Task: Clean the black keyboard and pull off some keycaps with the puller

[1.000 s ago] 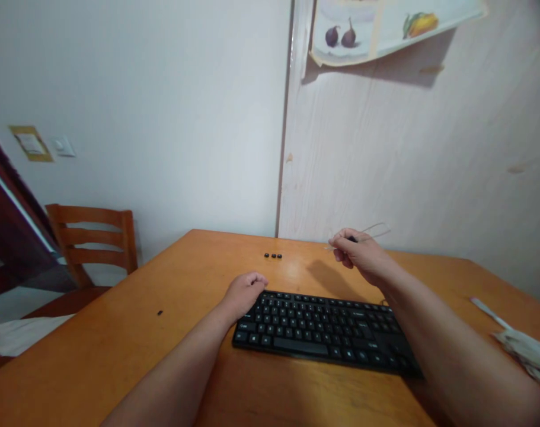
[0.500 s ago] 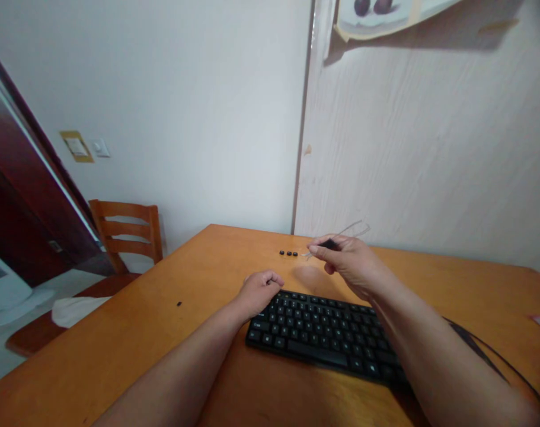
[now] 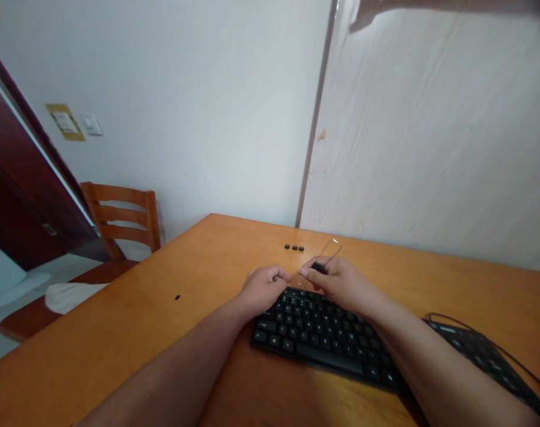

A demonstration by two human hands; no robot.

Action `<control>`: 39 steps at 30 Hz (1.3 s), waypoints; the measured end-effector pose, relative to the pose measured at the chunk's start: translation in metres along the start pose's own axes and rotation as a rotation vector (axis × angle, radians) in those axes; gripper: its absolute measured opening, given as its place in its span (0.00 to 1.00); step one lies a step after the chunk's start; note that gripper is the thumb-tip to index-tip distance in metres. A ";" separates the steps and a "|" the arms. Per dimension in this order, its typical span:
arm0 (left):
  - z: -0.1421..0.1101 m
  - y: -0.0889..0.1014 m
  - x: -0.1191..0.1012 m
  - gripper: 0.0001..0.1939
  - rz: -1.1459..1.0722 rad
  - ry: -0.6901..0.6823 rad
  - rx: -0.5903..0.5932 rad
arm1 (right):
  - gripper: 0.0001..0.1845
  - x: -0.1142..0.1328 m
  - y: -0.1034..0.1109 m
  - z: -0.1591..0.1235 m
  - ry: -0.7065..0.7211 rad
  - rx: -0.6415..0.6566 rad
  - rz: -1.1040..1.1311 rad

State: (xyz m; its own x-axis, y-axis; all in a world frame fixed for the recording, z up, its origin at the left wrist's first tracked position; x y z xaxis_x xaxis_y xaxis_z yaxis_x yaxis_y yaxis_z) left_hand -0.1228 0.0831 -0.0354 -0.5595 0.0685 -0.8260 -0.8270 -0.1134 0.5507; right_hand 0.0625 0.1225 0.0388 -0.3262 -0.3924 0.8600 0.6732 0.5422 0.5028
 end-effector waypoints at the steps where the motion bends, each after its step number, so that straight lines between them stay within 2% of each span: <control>1: 0.000 0.000 -0.001 0.13 -0.002 0.001 -0.002 | 0.19 -0.001 -0.001 0.000 0.025 0.009 -0.027; 9: 0.000 0.000 -0.005 0.13 0.023 0.026 0.004 | 0.14 -0.006 -0.006 -0.002 0.042 0.075 -0.129; 17: -0.001 0.001 -0.009 0.14 0.107 0.044 0.010 | 0.15 -0.004 -0.003 -0.004 0.056 0.117 -0.176; 27: -0.001 0.000 -0.008 0.12 0.089 0.049 0.004 | 0.15 -0.003 -0.008 -0.005 0.048 0.187 -0.161; 39: -0.003 0.002 -0.012 0.12 0.084 0.074 0.008 | 0.15 -0.010 -0.011 -0.003 0.057 0.181 -0.179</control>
State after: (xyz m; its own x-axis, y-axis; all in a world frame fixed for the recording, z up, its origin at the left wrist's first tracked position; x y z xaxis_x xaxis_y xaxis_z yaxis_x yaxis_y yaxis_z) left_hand -0.1172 0.0795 -0.0246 -0.6216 -0.0138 -0.7832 -0.7779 -0.1073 0.6192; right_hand 0.0599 0.1181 0.0242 -0.3880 -0.5326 0.7522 0.4770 0.5823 0.6584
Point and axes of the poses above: each hand's wrist, its own z-axis towards the middle knuckle, its own y-axis out of the back of the hand, x = y × z, the point moved 3 cm from there along z, towards the middle knuckle, and after that the axes turned 3 degrees about x, right-handed, at the moved point
